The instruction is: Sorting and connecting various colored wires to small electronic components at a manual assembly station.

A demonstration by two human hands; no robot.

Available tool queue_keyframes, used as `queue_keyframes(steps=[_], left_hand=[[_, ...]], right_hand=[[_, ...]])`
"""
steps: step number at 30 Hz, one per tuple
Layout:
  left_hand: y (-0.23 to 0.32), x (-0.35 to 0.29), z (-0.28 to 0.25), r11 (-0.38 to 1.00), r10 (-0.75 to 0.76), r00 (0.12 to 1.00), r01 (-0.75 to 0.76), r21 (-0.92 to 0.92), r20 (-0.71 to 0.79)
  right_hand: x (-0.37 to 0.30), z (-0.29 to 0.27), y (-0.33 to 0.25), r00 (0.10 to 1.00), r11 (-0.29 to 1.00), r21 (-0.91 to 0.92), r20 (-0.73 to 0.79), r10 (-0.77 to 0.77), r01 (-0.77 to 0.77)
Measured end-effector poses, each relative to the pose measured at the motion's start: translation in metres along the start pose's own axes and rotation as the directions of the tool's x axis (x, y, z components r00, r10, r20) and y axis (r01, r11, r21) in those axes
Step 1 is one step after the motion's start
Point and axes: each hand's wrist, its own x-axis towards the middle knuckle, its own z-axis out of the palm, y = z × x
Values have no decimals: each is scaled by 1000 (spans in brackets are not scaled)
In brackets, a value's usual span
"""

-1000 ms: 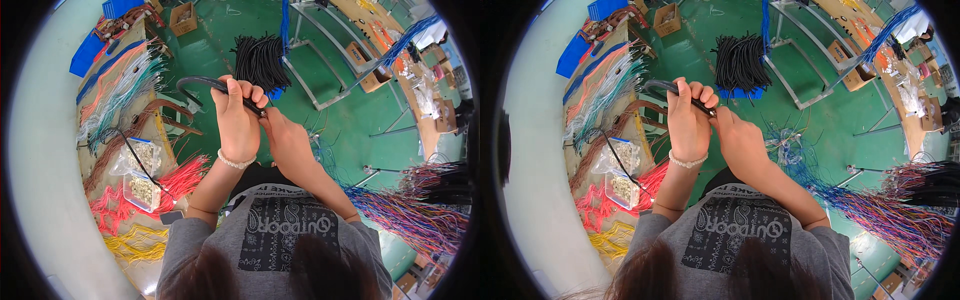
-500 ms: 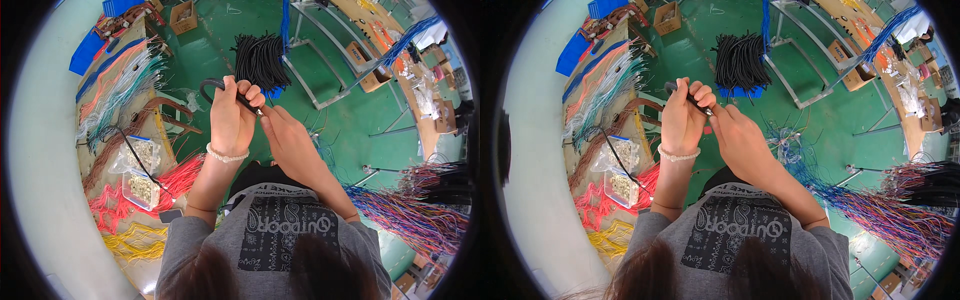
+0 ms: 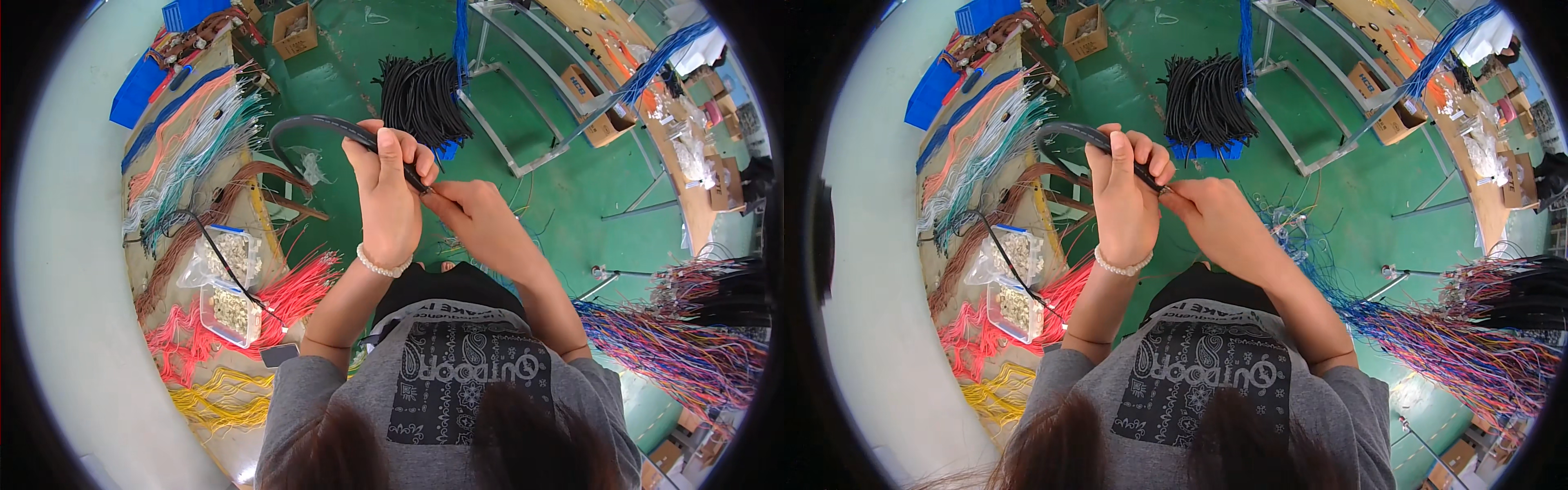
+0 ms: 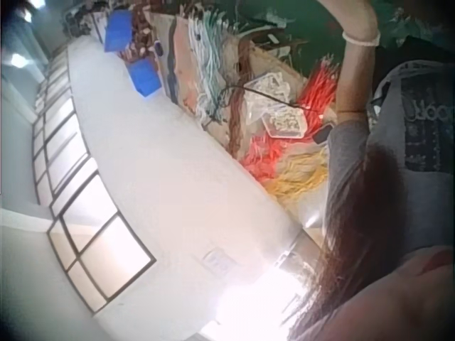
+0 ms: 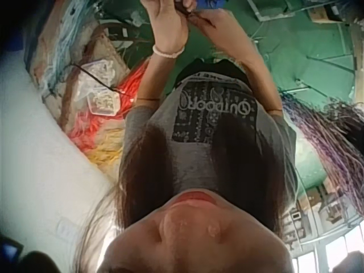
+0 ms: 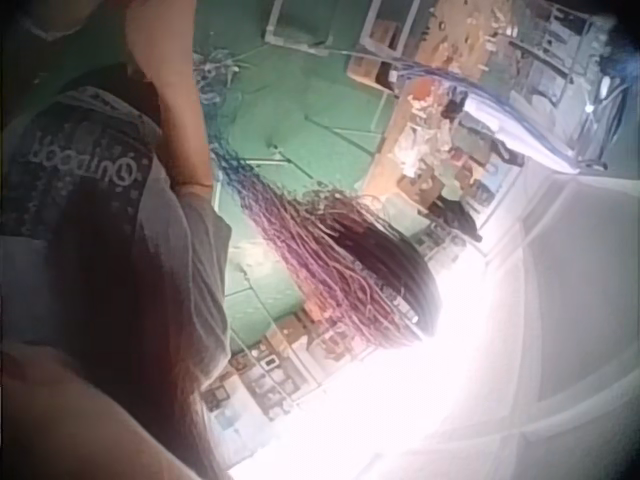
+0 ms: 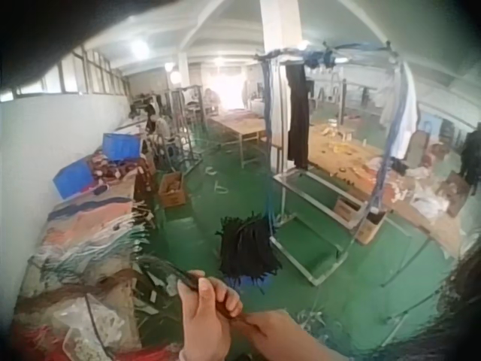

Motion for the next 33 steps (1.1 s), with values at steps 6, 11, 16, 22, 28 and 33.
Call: queue_keyframes(steps=[6, 11, 16, 22, 28, 33], left_hand=[[-3, 1, -2, 1000, 18, 999, -18, -9, 51], [0, -1, 1, 997, -50, 991, 42, 63, 125], [-5, -7, -1, 997, -63, 989, 58, 47, 133], [-12, -5, -5, 999, -12, 993, 8, 34, 119], [-11, -14, 6, 995, -103, 990, 104, -4, 96], [-5, -14, -1, 973, -134, 991, 130, -191, -5]], right_hand=[[4, -8, 5, 993, 992, 97, 85, 76, -84], [-1, -3, 8, 996, 997, 73, -84, 37, -31], [-2, -7, 9, 993, 992, 112, -97, 70, -58], [-1, -14, 16, 954, 752, 586, 173, 247, -301], [-7, -6, 16, 990, 809, 576, -1, 138, -112], [-12, 3, 8, 993, 890, 454, -79, 90, -44]])
